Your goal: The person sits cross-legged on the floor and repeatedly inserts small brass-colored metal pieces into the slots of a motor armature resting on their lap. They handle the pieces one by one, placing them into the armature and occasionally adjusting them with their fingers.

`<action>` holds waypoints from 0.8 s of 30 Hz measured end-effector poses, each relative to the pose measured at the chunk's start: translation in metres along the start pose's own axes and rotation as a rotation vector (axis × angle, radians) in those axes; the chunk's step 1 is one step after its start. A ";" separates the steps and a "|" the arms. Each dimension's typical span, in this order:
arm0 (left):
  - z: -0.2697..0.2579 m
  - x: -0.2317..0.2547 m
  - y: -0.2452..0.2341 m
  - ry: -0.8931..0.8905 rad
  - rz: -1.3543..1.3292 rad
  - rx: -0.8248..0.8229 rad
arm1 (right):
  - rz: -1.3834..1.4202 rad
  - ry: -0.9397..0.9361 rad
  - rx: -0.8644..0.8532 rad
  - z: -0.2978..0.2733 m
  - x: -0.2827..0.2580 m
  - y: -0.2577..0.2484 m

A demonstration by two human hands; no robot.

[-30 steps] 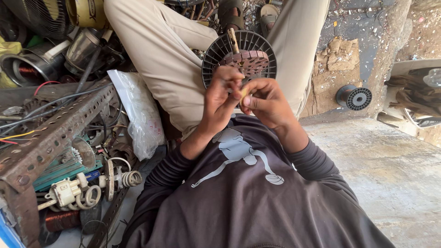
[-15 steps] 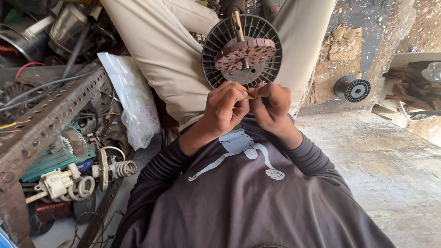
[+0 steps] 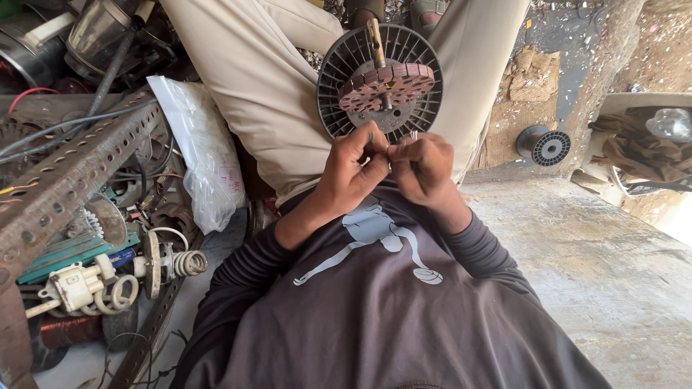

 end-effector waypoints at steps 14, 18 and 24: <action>0.003 0.055 0.001 0.558 0.480 -0.050 | 0.640 0.574 0.103 -0.028 0.055 0.012; 0.006 0.025 -0.002 0.234 0.047 0.039 | 0.667 0.474 0.185 -0.025 0.049 0.007; -0.001 0.003 -0.002 0.089 -0.034 0.032 | 0.033 0.096 0.060 -0.007 0.011 -0.002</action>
Point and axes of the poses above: each hand's wrist, its own z-axis towards the middle knuckle, its own y-axis out of the palm, x = y × z, the point moved 10 cm from there along z, towards the middle knuckle, and after that the axes turned 4 degrees about y, right-handed, at the moved point
